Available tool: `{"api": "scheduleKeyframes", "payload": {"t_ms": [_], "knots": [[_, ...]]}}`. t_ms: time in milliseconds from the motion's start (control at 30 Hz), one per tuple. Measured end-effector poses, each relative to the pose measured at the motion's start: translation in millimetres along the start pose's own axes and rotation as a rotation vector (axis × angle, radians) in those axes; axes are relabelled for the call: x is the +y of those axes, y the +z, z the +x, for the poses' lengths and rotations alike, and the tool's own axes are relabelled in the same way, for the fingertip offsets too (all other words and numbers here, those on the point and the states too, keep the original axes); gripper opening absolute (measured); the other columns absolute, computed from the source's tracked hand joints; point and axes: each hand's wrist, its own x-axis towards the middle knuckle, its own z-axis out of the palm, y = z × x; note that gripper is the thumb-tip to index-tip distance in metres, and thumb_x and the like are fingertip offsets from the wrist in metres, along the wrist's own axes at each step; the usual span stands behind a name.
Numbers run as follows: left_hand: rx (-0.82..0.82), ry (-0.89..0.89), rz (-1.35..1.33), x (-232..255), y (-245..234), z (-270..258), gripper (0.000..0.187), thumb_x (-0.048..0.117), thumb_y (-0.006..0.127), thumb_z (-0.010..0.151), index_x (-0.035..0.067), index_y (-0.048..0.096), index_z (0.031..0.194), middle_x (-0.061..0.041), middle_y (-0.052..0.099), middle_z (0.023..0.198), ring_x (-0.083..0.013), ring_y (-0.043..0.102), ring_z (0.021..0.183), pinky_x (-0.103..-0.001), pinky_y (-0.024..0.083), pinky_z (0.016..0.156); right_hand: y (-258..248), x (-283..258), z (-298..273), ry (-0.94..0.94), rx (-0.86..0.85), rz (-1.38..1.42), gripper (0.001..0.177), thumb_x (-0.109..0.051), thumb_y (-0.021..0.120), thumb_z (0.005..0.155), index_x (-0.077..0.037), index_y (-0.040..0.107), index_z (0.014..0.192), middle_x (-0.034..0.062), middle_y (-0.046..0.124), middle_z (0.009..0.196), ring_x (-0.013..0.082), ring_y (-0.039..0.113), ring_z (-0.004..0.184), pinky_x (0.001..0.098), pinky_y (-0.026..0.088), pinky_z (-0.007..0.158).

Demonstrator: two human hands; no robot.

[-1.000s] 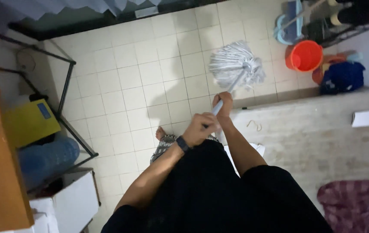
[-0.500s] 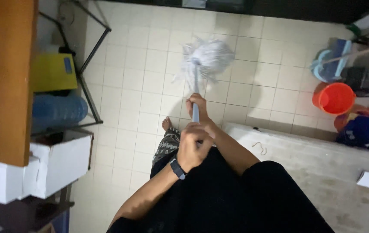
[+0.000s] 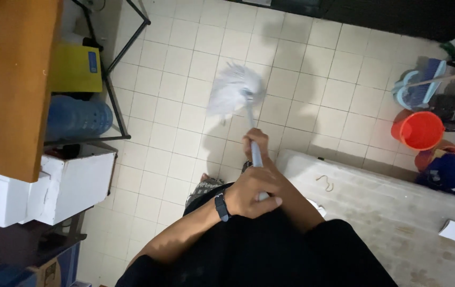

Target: The person mops a tiled floor in a cluttered room using a grey duster mop. They move the mop back and forth across the floor, navigating around a bed, a desk, and various items on the floor.

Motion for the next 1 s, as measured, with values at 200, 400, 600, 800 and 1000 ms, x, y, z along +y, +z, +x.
{"api": "scheduleKeyframes", "payload": {"t_ms": [200,400,600,800,1000], "knots": [[-0.003,0.015,-0.201,-2.1,-50.0,-59.9,0.041,0.01,0.061,0.091,0.015,0.049,0.052,0.003,0.045,0.049,-0.0114,0.038,0.045,-0.026,0.033,0.047,20.6,-73.6,-20.7,0.16,0.004,-0.106,0.044,-0.003,0.077,0.091,-0.007,0.047,0.059,0.0041,0.052,0.051,0.0128,0.052,0.046,0.0183,0.037,0.051],[0.052,0.025,-0.349,5.9,-88.2,-160.3,0.046,0.003,0.055,0.094,0.014,0.045,0.05,0.003,0.038,0.047,-0.0101,0.033,0.044,-0.025,0.03,0.048,98.3,-97.0,-62.8,0.96,0.741,0.469,0.037,0.01,0.057,0.083,-0.011,0.032,0.066,-0.0025,0.031,0.059,0.0139,0.031,0.053,0.0294,0.031,0.054],[0.214,-0.008,-0.192,23.6,-142.9,-267.1,0.043,0.005,0.055,0.093,0.009,0.047,0.051,-0.002,0.04,0.047,-0.0158,0.038,0.044,-0.031,0.034,0.054,156.3,54.7,-186.9,0.701,-0.399,1.38,0.013,-0.011,0.073,0.089,-0.008,0.062,0.084,0.0182,0.065,0.095,0.023,0.063,0.09,0.0308,0.05,0.08],[0.436,-0.043,0.043,61.1,-172.5,-341.8,0.042,0.006,0.05,0.096,0.007,0.051,0.054,-0.007,0.041,0.047,-0.0213,0.04,0.044,-0.034,0.036,0.055,320.9,-49.2,-147.3,0.27,-0.203,-0.131,0.053,0.004,0.063,0.092,-0.013,0.029,0.055,-0.0001,0.039,0.052,0.0154,0.039,0.051,0.0273,0.028,0.049],[0.541,-0.193,0.347,65.6,-155.0,-378.8,0.043,0.016,0.057,0.096,0.01,0.053,0.054,-0.009,0.05,0.048,-0.0303,0.052,0.047,-0.038,0.046,0.064,383.6,-59.5,-168.8,0.261,-0.48,0.122,0.049,-0.018,0.074,0.092,-0.013,0.048,0.051,0.0002,0.05,0.054,0.0178,0.047,0.056,0.0284,0.04,0.06]]}}
